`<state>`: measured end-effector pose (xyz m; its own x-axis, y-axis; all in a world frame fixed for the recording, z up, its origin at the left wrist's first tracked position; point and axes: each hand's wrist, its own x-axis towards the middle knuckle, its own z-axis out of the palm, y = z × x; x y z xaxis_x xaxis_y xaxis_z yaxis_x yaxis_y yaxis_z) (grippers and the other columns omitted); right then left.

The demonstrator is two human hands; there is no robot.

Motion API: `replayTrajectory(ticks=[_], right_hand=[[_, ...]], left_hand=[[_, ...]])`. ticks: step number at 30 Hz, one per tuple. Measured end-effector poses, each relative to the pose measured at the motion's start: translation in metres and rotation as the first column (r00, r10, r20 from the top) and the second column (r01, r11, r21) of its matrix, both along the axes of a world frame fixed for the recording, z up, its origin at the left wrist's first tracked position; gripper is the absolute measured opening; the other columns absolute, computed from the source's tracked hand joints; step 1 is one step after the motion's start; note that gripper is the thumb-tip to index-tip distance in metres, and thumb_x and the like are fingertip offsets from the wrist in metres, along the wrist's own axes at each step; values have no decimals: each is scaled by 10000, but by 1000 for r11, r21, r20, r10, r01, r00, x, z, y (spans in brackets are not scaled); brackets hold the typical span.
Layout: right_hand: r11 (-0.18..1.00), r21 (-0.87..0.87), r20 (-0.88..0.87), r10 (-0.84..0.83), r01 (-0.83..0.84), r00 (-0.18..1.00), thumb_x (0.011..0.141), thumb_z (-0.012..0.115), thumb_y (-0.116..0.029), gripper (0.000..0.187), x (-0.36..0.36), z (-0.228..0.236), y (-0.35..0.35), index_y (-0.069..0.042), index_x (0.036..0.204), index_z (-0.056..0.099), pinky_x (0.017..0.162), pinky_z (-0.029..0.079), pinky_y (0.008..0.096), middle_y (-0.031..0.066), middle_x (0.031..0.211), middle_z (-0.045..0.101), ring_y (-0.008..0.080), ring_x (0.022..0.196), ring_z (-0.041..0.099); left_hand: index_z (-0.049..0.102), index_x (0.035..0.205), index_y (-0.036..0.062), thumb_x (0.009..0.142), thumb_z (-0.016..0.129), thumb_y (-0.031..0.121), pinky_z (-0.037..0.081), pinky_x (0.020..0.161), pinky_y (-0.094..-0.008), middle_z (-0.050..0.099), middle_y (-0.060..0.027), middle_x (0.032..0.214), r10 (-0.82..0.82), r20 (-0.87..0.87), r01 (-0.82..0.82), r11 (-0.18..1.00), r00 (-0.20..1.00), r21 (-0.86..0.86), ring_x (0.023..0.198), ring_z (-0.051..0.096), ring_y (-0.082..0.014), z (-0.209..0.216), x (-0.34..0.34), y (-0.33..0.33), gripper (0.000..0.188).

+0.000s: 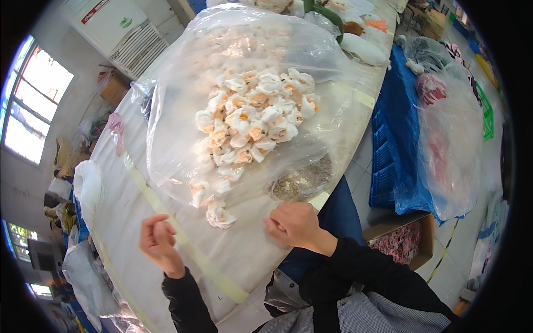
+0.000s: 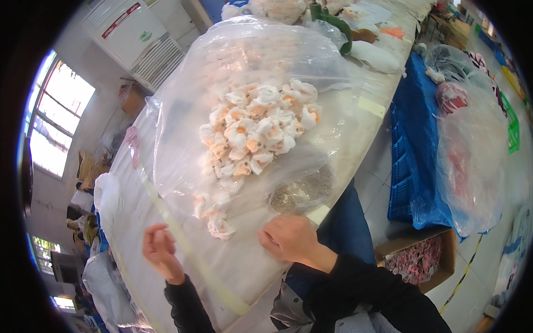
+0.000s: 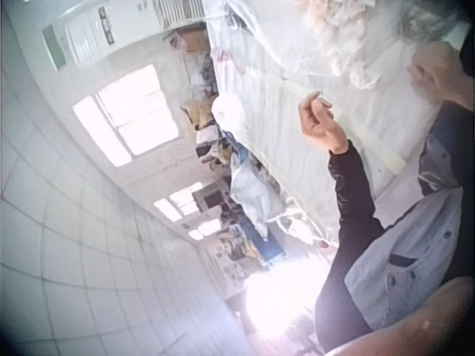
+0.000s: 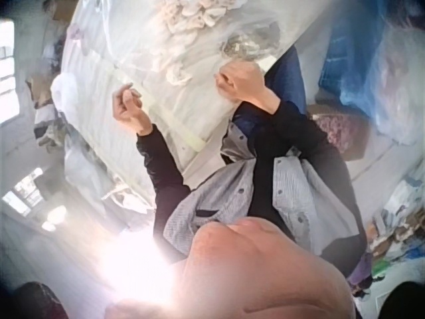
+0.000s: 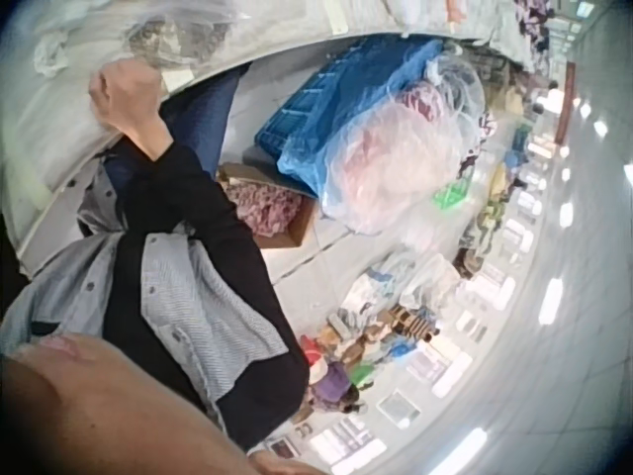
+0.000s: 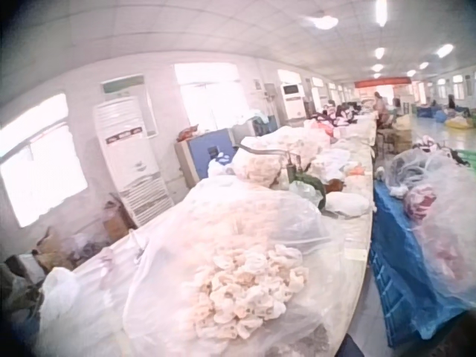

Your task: The person repeatedly picks small white fabric items from a plastic bag and attaches small metallic beads to them by hand. The finished items are placed on the table. The process is repetitive and continues throughout the clip.

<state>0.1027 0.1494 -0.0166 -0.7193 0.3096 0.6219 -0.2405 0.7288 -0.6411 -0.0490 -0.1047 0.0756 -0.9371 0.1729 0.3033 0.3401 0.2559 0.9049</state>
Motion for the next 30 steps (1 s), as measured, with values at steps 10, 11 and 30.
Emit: replayTrajectory(ticks=[10, 11, 30], right_hand=[[970, 214, 132, 93, -120, 987, 898, 694, -192, 251, -1, 0, -5, -102, 696, 576, 592, 489, 419, 58, 647, 563, 286, 625, 603], [967, 220, 138, 103, -132, 985, 900, 692, -193, 251, -1, 0, -5, -102, 699, 574, 602, 491, 419, 58, 656, 562, 284, 638, 606], [800, -585, 46, 193, -130, 980, 989, 735, -185, 333, 18, 29, -12, -13, 1271, 695, 692, 543, 263, 92, 980, 736, 128, 751, 689]], left_hand=[[721, 1232, 26, 913, 732, 49, 407, 616, -258, 694, -34, 1118, -30, 20, 35, 947, 999, -318, 733, 502, -109, -49, -21, 53, 320], [726, 1232, 31, 915, 737, 51, 408, 622, -262, 695, -34, 1093, -25, 51, 40, 947, 998, -318, 737, 503, -115, -51, -23, 56, 318], [622, 1238, -33, 1005, 675, 36, 461, 592, -209, 672, -28, 1043, -448, 352, 410, 894, 822, 181, 736, 632, -64, -51, 81, 80, 249]])
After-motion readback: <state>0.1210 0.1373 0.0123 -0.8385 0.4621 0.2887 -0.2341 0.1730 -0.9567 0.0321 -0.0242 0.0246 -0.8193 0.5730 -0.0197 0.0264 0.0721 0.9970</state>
